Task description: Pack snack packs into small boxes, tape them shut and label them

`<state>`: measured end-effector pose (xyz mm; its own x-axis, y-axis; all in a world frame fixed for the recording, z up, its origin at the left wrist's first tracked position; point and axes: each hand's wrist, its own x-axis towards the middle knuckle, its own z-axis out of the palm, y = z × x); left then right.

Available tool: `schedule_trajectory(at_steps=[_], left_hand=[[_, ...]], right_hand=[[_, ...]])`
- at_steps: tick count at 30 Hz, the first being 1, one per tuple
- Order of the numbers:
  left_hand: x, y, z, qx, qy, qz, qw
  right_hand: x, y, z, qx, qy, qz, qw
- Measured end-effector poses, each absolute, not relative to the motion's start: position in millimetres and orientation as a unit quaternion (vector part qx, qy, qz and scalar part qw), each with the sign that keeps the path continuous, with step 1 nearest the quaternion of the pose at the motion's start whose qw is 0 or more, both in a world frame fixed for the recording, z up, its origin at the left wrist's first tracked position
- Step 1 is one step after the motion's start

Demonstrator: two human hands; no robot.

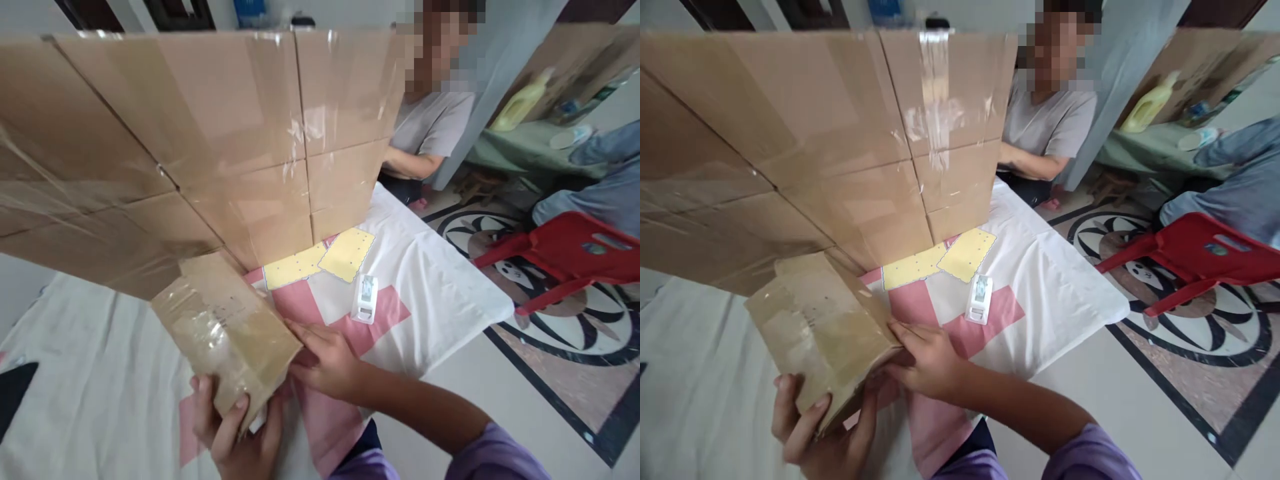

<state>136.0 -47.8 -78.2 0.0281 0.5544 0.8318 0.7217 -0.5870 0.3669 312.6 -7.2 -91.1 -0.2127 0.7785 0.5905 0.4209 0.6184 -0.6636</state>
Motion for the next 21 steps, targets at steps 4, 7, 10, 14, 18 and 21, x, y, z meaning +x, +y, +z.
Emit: schedule_trajectory(at_steps=[4,7,10,14,18,21], left_hand=[[183.4,-34.3,-33.5,-0.741,-0.342,-0.576,0.047],[238.6,-12.3,-4.0,-0.787,-0.233,-0.572,-0.015],[310.0,12.7,11.9,-0.811,-0.149,-0.562,-0.065],[403.1,41.5,1.6,-0.815,-0.175,-0.526,-0.170],[453.3,67.2,-36.4,-0.815,-0.295,-0.428,-0.256],[466.7,80.0,-60.6,-0.815,-0.394,-0.346,-0.248]], right_hand=[[357.9,-33.1,-45.1,-0.445,-0.696,0.096,0.556],[404.7,-47.1,-27.4,-0.566,-0.592,-0.029,0.573],[456.8,-45.6,-28.5,-0.676,-0.440,-0.119,0.580],[527.5,-19.9,-47.4,-0.702,-0.350,-0.110,0.610],[579.0,14.4,-79.9,-0.756,-0.385,-0.076,0.523],[593.1,34.5,-106.3,-0.796,-0.396,-0.028,0.456]])
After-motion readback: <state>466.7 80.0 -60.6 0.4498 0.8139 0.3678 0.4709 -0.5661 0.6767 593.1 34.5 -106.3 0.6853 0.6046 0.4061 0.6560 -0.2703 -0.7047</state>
